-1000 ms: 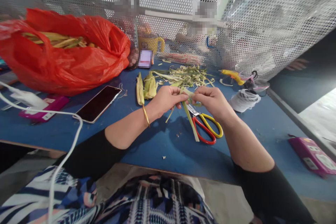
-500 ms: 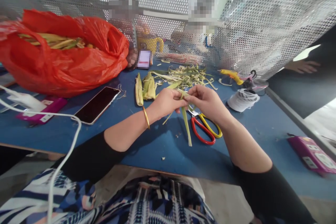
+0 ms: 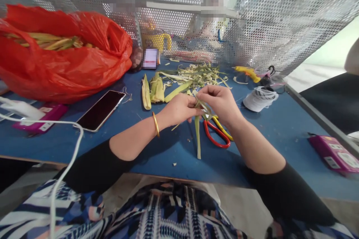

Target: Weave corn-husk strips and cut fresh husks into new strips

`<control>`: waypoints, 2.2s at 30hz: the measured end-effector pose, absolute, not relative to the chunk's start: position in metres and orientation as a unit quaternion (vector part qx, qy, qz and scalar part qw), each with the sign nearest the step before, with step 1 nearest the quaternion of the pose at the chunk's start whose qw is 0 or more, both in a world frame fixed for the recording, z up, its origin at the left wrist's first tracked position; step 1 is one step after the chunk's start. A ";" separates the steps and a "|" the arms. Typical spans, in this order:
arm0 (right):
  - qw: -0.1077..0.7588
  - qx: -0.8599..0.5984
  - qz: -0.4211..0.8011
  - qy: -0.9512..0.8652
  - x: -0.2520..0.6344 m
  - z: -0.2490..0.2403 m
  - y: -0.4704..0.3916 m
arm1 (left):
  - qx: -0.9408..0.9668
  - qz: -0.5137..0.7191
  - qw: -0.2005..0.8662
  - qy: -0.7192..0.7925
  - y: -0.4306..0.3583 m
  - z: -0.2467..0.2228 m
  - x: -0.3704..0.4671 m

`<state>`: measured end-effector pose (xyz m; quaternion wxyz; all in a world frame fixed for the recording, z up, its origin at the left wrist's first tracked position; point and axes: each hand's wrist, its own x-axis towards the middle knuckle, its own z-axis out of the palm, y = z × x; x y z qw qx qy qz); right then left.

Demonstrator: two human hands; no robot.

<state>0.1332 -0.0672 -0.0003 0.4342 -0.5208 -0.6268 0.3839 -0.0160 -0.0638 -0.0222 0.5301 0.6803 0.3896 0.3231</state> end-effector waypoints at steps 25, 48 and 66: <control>0.585 -0.485 0.403 -0.509 0.137 0.002 -0.059 | 0.736 0.208 0.565 0.310 -0.075 -0.012 -0.018; 0.482 -0.492 0.492 -0.532 0.142 -0.007 -0.054 | 0.562 0.356 0.639 0.387 -0.066 -0.018 -0.019; 0.536 -0.481 0.061 -0.691 0.140 0.010 -0.081 | 0.350 0.473 0.690 0.422 -0.053 -0.018 -0.019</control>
